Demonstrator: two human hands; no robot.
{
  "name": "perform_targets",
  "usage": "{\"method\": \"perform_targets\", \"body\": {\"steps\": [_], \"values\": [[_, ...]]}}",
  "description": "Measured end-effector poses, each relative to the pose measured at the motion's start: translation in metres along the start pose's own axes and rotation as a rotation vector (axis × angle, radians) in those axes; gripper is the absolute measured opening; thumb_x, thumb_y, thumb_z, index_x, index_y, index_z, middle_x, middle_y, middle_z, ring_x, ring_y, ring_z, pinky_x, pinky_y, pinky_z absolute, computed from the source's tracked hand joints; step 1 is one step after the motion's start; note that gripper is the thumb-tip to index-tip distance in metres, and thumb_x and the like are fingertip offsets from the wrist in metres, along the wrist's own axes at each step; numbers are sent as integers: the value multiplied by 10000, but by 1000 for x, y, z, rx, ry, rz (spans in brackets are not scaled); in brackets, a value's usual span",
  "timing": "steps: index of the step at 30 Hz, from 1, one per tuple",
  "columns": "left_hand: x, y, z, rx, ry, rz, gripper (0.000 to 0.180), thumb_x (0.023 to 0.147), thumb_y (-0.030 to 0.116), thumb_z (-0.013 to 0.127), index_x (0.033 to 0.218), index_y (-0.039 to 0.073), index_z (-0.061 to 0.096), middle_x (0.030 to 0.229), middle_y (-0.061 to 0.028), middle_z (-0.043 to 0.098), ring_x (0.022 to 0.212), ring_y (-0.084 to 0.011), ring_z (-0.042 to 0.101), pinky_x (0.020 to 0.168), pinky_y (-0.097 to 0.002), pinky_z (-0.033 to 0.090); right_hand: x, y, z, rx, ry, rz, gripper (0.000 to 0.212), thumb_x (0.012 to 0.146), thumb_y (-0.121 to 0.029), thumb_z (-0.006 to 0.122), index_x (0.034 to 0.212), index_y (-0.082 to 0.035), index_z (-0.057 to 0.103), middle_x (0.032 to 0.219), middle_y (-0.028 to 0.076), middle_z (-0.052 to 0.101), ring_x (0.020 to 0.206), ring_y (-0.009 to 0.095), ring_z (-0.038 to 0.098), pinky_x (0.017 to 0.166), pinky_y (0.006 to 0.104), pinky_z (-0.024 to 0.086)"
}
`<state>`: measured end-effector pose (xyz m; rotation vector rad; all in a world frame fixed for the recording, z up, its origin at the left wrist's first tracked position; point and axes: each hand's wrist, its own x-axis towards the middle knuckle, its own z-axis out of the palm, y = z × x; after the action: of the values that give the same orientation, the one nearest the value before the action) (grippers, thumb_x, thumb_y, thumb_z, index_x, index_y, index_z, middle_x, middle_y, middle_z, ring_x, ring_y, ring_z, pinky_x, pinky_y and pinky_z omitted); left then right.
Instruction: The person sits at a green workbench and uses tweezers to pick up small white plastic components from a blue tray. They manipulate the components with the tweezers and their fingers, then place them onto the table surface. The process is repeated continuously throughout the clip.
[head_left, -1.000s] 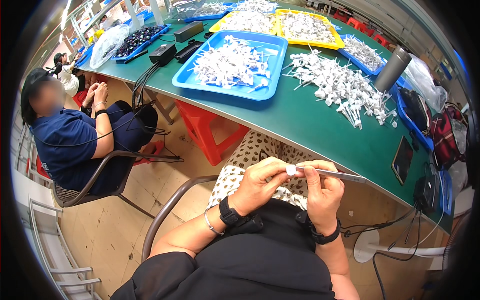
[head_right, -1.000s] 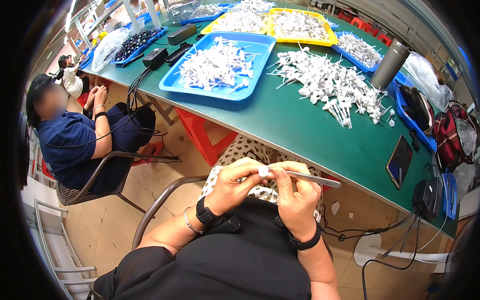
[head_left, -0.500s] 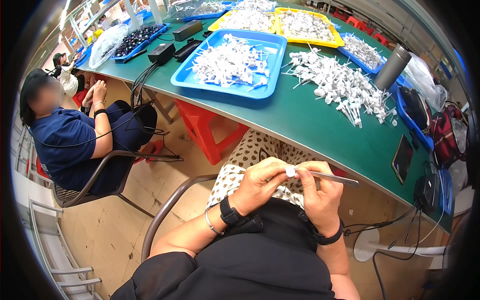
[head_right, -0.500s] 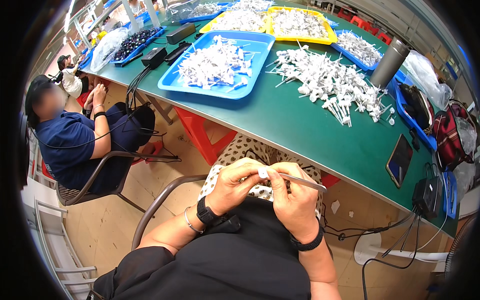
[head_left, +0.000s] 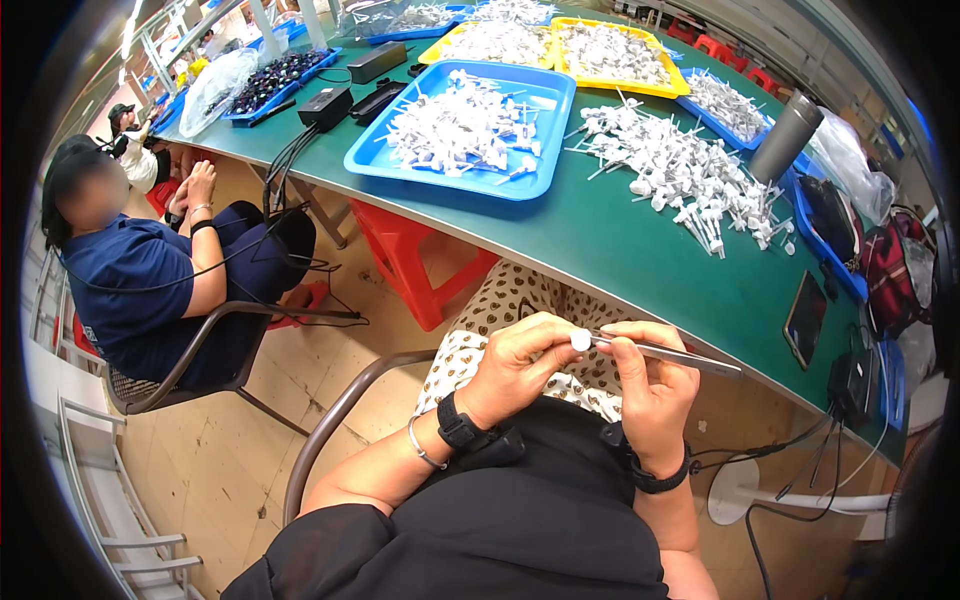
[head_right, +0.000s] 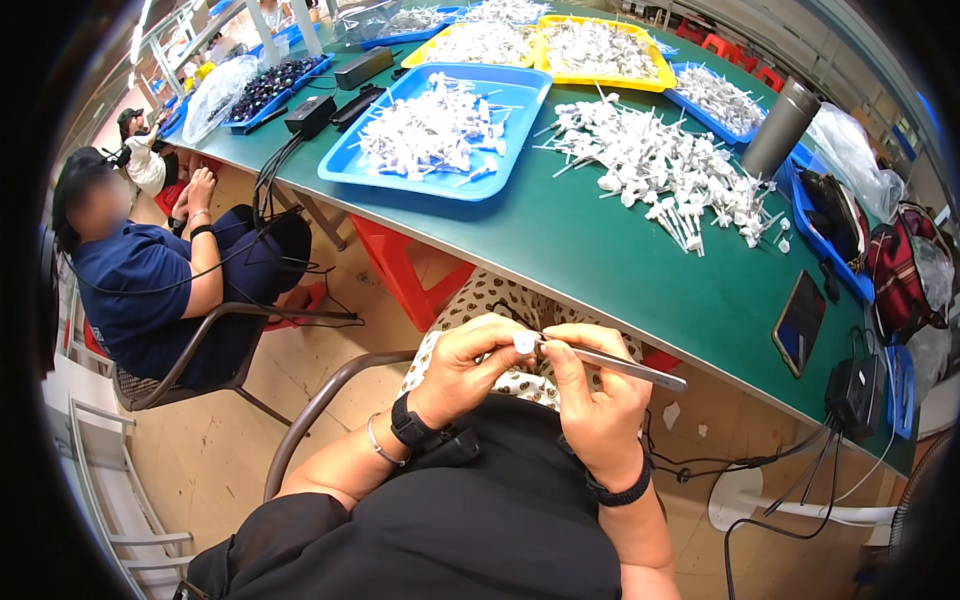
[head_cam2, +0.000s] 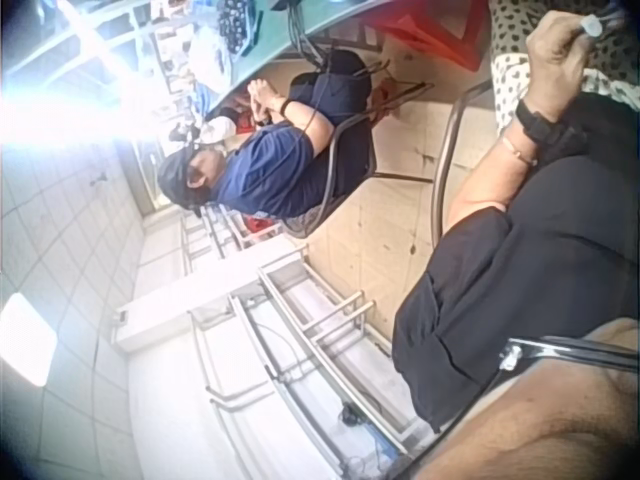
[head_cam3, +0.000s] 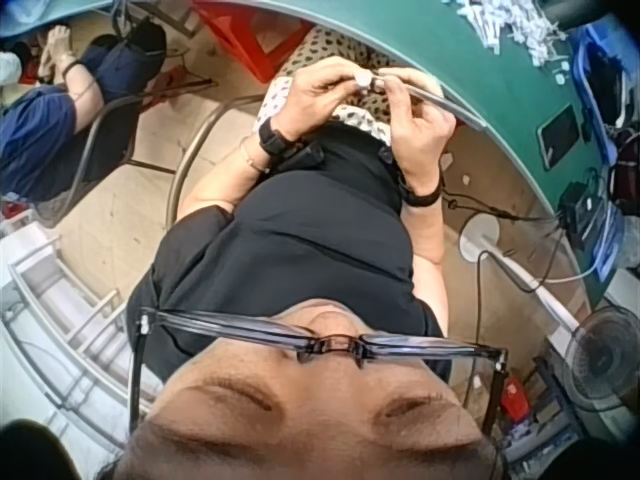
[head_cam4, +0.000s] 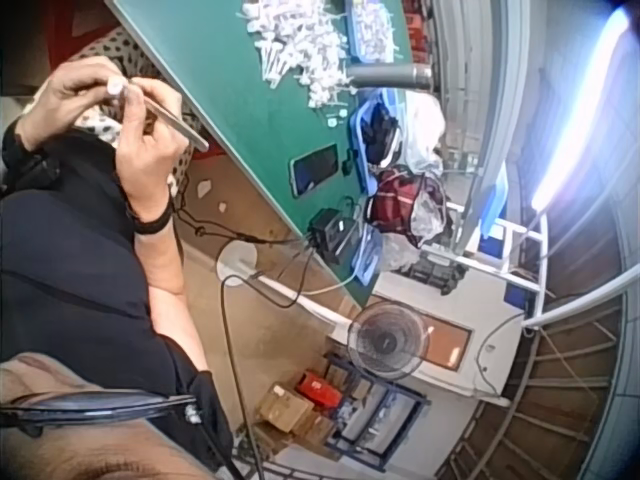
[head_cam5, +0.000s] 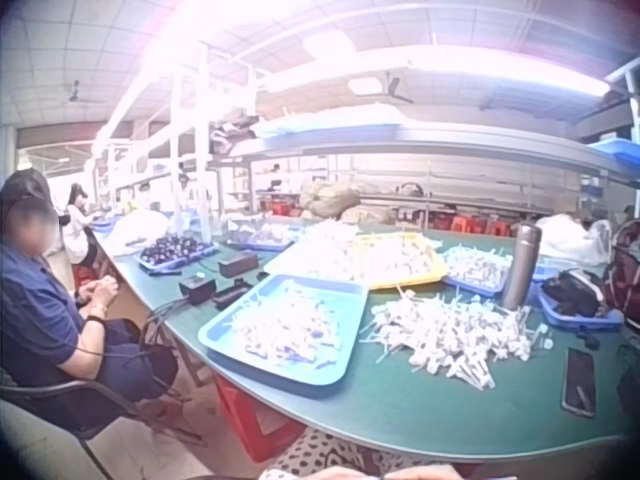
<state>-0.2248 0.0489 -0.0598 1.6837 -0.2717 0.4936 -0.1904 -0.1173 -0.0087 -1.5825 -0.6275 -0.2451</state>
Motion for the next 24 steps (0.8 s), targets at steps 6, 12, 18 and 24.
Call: {"method": "perform_targets", "body": {"steps": [6,12,18,24], "values": [[1,4,-1,75,6,73,144,914,-14,676,1056,-7,694,979,-111,689,827,-183,695,715,-283,583,-1,4,3,-39,-67,-72,99,912,-20,697,1005,12,683,933,109,706,778,183,676,692,285,541],[0,3,0,41,14,55,154,897,-16,694,1050,-3,698,974,-106,692,829,-189,688,714,-286,573,-2,7,5,-22,-52,-66,89,923,-31,693,996,18,679,926,103,708,761,166,668,678,274,534],[1,6,1,38,46,63,176,869,-27,704,1033,36,723,926,-99,690,816,-213,684,700,-301,548,-4,7,4,-24,-75,-34,92,970,-46,643,1006,39,649,925,90,693,792,124,647,716,250,523],[1,6,0,56,8,77,127,901,-17,687,1027,-5,701,966,-113,689,824,-193,690,705,-290,575,-4,9,8,-12,-27,-44,78,946,-34,672,985,33,667,909,99,707,730,148,669,659,259,534]]}}
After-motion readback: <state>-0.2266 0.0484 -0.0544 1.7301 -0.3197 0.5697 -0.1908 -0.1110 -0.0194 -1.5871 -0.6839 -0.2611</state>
